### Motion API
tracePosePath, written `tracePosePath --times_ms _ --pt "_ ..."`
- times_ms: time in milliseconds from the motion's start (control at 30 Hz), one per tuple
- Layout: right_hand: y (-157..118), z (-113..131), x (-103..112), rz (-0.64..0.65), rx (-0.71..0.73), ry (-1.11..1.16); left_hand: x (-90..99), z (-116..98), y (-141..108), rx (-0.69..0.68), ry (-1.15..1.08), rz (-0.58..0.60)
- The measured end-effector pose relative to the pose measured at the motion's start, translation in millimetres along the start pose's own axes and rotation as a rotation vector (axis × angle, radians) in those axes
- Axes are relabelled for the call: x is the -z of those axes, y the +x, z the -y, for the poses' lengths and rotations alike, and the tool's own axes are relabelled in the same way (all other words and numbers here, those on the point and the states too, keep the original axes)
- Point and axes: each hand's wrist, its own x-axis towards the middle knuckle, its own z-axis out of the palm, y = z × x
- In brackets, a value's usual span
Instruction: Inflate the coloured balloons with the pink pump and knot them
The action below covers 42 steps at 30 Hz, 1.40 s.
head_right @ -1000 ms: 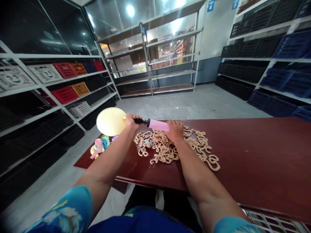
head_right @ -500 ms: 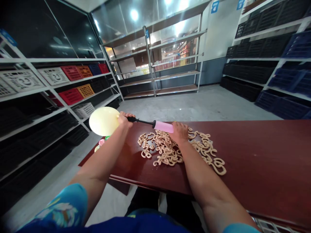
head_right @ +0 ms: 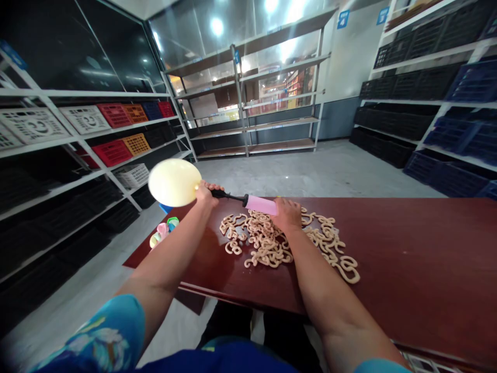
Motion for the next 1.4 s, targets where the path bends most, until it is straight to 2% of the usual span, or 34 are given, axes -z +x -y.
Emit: tracePosePath --times_ms 133,233,333,567,633,700,800,1000,1100,1200,1400 --pt "1.6 -4.5 -0.1 0.004 -0.095 -0.025 1.9 -39.5 17.4 -0.112 0.017 0.04" --pt "1.5 -3.6 -0.7 0.019 -0.102 -0.037 5.3 -46.3 21.6 -0.119 0.006 0.041" --pt "0.4 0.7 -1.4 0.017 -0.057 -0.038 7.7 -31.2 17.5 -0.094 -0.015 0.017" --pt "-1.6 11.1 -1.8 0.03 0.088 -0.014 11.0 34.8 -5.4 0.004 -0.053 0.018" --pt "-1.5 10.7 -1.3 0.038 0.098 -0.002 11.5 45.9 -10.2 0.027 -0.068 0.012" --pt "-1.3 8.9 -0.2 0.037 0.094 0.006 10.8 47.9 -11.4 0.034 -0.07 -0.005" --pt "-0.5 4.4 1.7 0.013 0.051 0.008 7.3 32.1 -4.6 0.01 -0.042 -0.028" --pt "2.2 -5.4 0.1 -0.02 -0.108 -0.025 2.7 -33.1 24.7 -0.082 0.01 0.019" --pt "2.6 -5.6 -1.7 -0.015 -0.129 -0.04 7.6 -46.1 30.7 -0.116 0.006 0.007" --pt "1.8 -2.6 -1.6 -0.002 -0.09 -0.039 16.1 -32.6 27.0 -0.104 -0.023 -0.05" --pt "-0.8 5.6 -1.6 0.009 0.044 -0.021 23.4 29.5 4.0 0.009 -0.082 -0.076"
